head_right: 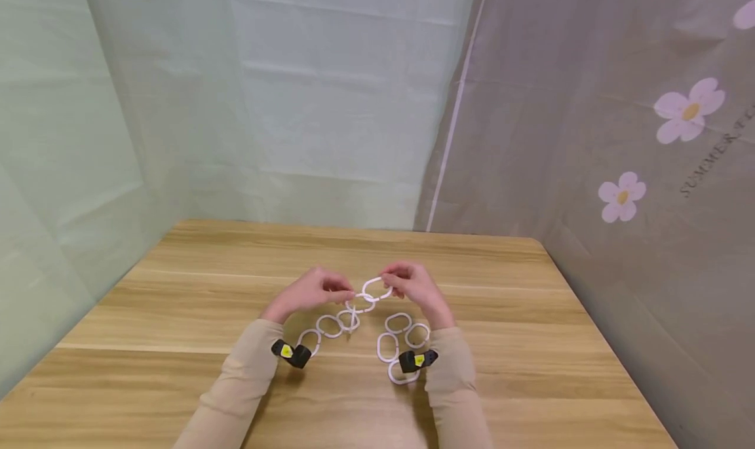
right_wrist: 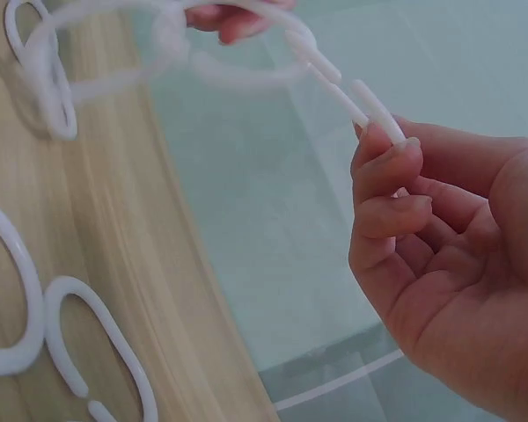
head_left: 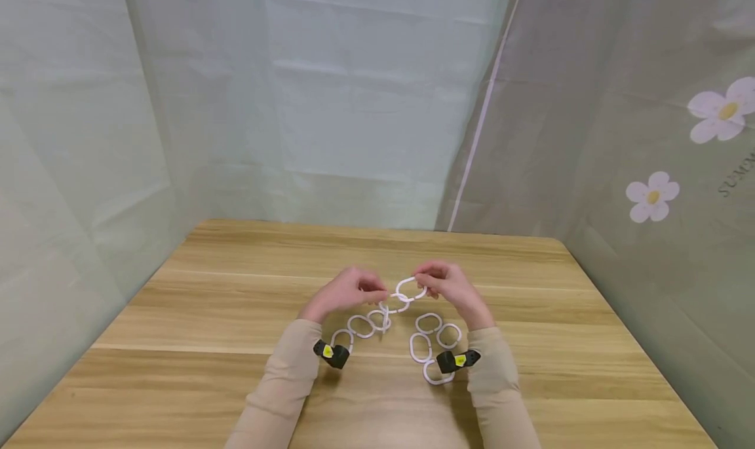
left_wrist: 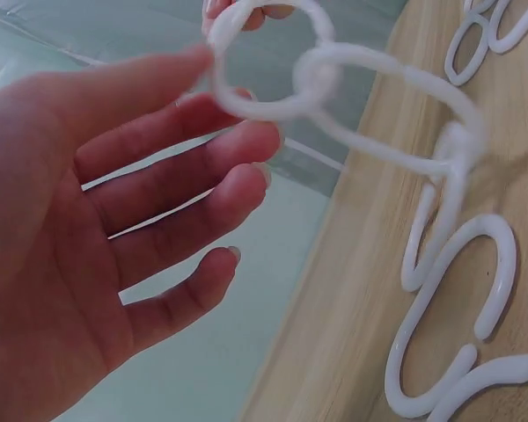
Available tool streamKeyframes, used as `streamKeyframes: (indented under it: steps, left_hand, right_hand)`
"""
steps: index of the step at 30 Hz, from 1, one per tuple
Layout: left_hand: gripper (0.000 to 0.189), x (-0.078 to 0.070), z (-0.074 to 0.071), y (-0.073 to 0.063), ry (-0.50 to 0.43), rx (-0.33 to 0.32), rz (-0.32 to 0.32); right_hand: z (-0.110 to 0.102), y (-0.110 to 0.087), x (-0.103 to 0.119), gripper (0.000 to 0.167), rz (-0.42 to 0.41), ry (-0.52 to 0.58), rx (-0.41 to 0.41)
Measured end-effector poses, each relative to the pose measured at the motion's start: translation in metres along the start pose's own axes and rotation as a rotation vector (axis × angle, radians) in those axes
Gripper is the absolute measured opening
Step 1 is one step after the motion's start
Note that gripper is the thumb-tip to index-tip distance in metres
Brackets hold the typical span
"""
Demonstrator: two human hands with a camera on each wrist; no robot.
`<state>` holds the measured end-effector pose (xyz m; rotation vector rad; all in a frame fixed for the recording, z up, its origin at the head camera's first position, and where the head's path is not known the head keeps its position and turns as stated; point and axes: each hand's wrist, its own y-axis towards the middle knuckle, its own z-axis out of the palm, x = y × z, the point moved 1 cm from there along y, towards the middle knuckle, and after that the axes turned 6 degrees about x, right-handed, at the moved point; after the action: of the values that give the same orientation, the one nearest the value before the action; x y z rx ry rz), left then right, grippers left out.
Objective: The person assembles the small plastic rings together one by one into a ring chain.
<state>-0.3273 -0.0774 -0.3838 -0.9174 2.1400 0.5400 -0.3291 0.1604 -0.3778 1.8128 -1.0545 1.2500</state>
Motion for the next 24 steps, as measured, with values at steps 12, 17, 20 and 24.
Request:
streamKeyframes:
  steps: [12,17,20,24]
  left_hand:
    - [0.029,-0.004,0.007,0.006,-0.043,-0.007,-0.026]
    - [0.026,-0.009,0.016,0.009,-0.069,0.048,0.004]
    - [0.025,-0.008,0.019,0.01,-0.064,0.054,0.016]
    - [0.024,-0.008,0.02,0.01,-0.084,0.04,-0.005]
  right_hand:
    - [0.014,0.002,0.003,0.023,0.001,-0.039,0.083]
    - [0.021,0.005,0.004,0.025,0.022,-0.04,0.098]
    - [0.022,0.006,0.003,0.027,0.008,-0.046,0.103]
    - [0.022,0.005,0.004,0.025,0.011,-0.057,0.088]
